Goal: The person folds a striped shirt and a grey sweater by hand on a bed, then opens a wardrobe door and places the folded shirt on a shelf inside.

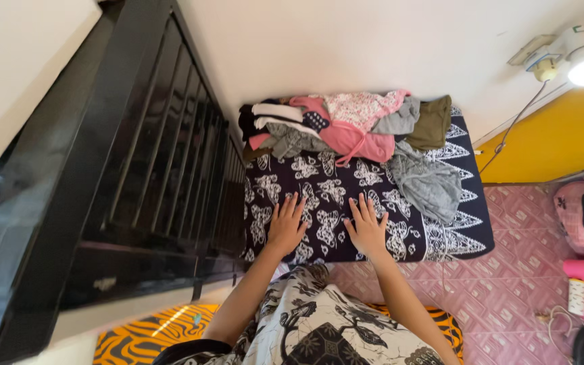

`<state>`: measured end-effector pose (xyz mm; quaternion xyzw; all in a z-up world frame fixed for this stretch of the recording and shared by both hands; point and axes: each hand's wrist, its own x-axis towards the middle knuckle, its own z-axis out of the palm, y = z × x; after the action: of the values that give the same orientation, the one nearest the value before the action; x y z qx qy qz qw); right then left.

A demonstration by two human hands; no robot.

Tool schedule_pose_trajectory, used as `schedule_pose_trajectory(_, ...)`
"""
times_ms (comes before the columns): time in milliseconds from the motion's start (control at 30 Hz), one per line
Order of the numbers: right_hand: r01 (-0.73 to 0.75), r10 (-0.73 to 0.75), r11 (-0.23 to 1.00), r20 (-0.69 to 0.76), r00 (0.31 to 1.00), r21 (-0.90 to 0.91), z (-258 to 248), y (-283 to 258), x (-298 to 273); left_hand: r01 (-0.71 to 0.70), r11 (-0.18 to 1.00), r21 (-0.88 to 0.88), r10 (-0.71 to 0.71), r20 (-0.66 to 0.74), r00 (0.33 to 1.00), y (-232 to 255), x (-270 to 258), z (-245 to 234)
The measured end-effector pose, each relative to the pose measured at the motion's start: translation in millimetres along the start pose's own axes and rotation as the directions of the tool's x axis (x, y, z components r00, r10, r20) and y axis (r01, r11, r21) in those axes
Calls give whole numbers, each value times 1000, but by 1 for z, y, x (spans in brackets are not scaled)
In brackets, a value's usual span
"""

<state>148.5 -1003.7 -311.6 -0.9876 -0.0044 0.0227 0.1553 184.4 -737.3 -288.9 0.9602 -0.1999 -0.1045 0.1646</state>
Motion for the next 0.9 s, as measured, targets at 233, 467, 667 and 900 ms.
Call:
schedule_pose_trajectory(233, 0, -6, 999, -143, 990, -43, -6, 1, 66, -35, 996, 78, 40, -64, 997, -8, 80, -8)
schedule_pose_trajectory(467, -74, 53, 991, -188, 981, -110, -12, -3, 85, -106, 993, 54, 116, -224, 968, -20, 103, -10)
schedule_pose_trajectory(667, -54, 35, 995, -217, 976, -83, -13, -8, 83, -92, 995, 27, 96, -221, 971, -17, 97, -16)
schedule_pose_trajectory(900, -20, 8, 998, -224, 975, -54, -16, -5, 83, -59, 998, 33, 65, -207, 976, -10, 99, -25)
